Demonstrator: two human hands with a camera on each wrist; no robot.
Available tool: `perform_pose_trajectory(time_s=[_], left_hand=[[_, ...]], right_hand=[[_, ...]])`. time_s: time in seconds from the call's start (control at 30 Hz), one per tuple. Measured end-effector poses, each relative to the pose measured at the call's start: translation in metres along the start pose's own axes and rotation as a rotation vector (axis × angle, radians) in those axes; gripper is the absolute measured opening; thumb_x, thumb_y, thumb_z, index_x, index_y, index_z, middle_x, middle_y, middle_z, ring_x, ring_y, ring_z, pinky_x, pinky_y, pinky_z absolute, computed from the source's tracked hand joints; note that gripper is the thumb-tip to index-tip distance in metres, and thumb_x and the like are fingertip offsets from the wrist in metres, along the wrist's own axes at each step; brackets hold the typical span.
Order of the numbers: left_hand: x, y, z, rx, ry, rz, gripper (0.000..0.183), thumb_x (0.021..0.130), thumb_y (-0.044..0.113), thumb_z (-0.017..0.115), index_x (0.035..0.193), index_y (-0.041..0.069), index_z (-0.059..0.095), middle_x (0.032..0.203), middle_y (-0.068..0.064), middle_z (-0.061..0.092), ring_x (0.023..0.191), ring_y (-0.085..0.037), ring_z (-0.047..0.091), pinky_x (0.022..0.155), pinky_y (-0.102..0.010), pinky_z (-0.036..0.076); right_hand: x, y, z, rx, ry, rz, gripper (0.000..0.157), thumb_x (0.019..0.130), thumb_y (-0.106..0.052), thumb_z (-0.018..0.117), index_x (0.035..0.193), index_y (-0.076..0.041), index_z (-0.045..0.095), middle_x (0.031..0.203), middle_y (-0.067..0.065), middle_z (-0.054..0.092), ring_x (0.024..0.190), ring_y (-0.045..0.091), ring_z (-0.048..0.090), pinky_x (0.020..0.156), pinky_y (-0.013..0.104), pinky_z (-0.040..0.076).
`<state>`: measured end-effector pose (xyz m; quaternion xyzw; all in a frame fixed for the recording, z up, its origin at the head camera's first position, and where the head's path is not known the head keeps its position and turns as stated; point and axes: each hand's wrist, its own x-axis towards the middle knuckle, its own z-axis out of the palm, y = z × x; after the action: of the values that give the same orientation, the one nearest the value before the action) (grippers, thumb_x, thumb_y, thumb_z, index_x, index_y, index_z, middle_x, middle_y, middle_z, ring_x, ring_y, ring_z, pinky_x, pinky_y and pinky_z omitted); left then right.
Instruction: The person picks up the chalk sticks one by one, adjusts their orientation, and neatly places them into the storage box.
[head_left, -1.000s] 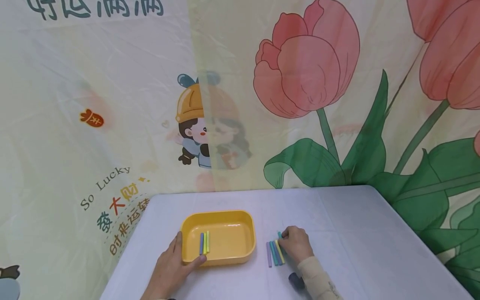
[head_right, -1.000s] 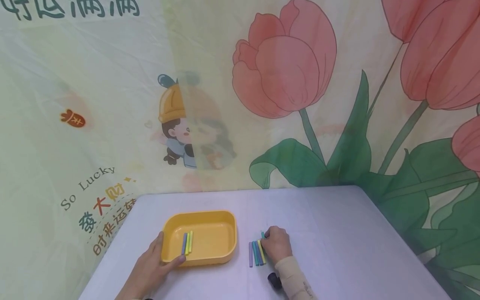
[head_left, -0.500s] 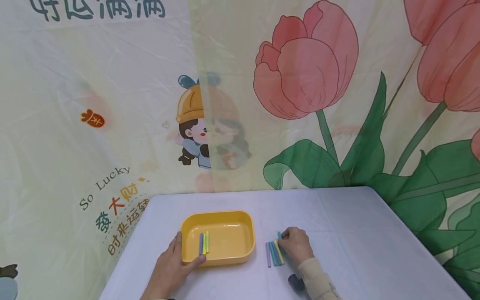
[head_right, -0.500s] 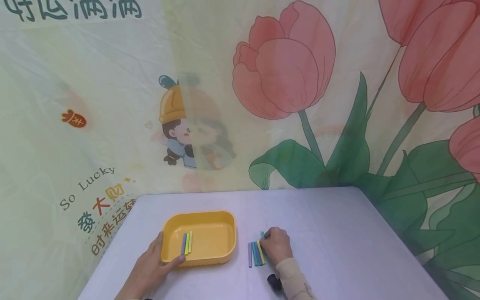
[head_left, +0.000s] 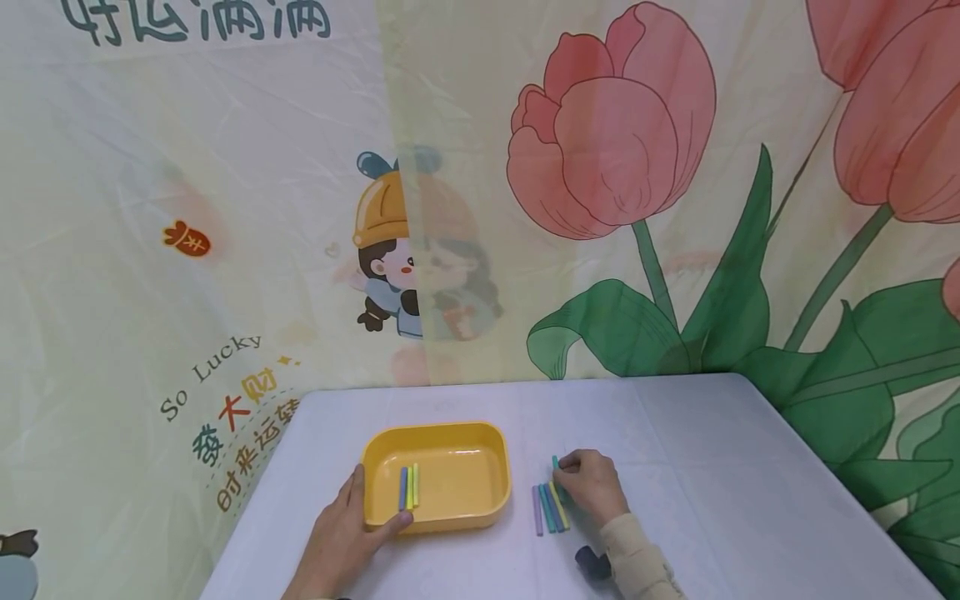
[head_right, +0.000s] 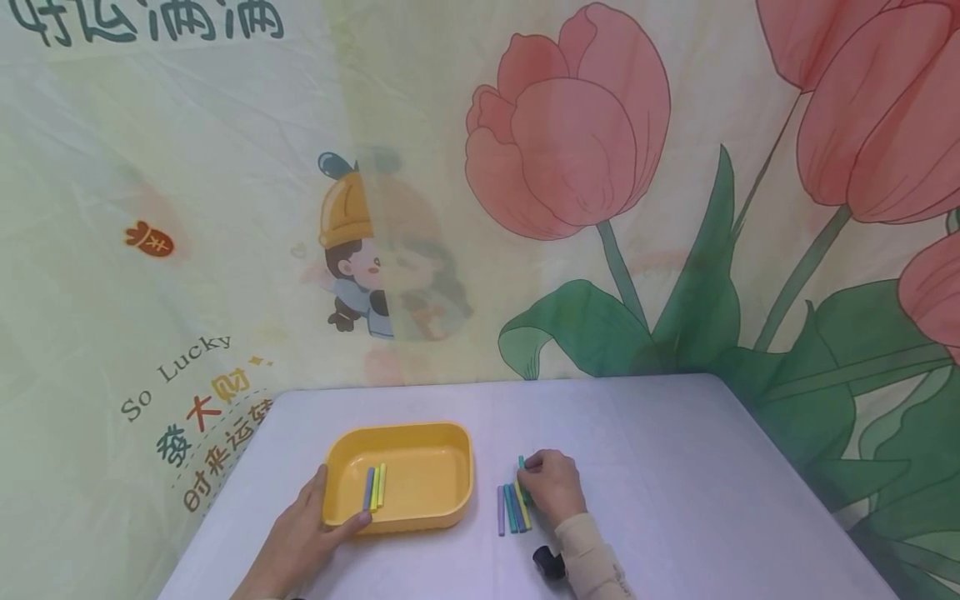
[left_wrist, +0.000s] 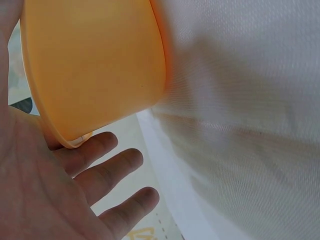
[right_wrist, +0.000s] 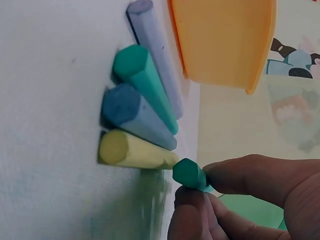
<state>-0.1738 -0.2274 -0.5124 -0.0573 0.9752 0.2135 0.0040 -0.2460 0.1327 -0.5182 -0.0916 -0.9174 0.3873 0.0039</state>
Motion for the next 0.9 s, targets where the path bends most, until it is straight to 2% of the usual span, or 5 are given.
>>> perform_pose_trajectory(time_s=[0.23,0.5,0.73,0.9], left_hand=[[0.0,-0.001,0.0,-0.009,0.003,0.008,0.125,0.067,0.086,0.044,0.148,-0.001,0.004,0.15,-0.026,0.018,0.127,-0.049,0.032,0.104,-0.06,0.029],[0.001,-0.001,0.0,-0.016,-0.014,-0.008,0.127,0.066,0.087,0.043,0.148,-0.001,0.003,0.15,-0.026,0.018,0.127,-0.05,0.032,0.103,-0.061,0.029],[0.001,-0.001,-0.001,-0.017,-0.017,0.002,0.127,0.066,0.086,0.044,0.148,-0.003,0.004,0.15,-0.027,0.018,0.127,-0.049,0.032,0.104,-0.06,0.03],[0.001,-0.001,-0.002,-0.003,-0.007,0.013,0.127,0.066,0.088,0.041,0.148,-0.003,0.004,0.149,-0.027,0.019,0.126,-0.05,0.033,0.103,-0.06,0.03]], right_hand=[[-0.002,-0.008,0.003,0.023,0.005,-0.02,0.02,0.074,-0.015,0.07,0.091,-0.005,0.07,0.079,0.001,0.066,0.068,0.011,0.058,0.059,0.027,0.054],[-0.003,-0.021,0.004,0.084,-0.01,0.008,0.022,0.076,-0.019,0.071,0.094,-0.006,0.069,0.077,-0.001,0.064,0.066,0.011,0.058,0.057,0.025,0.053],[-0.006,-0.033,0.0,0.291,-0.117,-0.024,0.03,0.079,-0.027,0.072,0.099,-0.005,0.068,0.08,0.003,0.066,0.066,0.013,0.063,0.06,0.026,0.057],[-0.007,-0.045,0.002,0.372,-0.154,-0.021,0.033,0.078,-0.027,0.073,0.102,-0.004,0.067,0.083,0.004,0.066,0.067,0.015,0.064,0.062,0.028,0.057]])
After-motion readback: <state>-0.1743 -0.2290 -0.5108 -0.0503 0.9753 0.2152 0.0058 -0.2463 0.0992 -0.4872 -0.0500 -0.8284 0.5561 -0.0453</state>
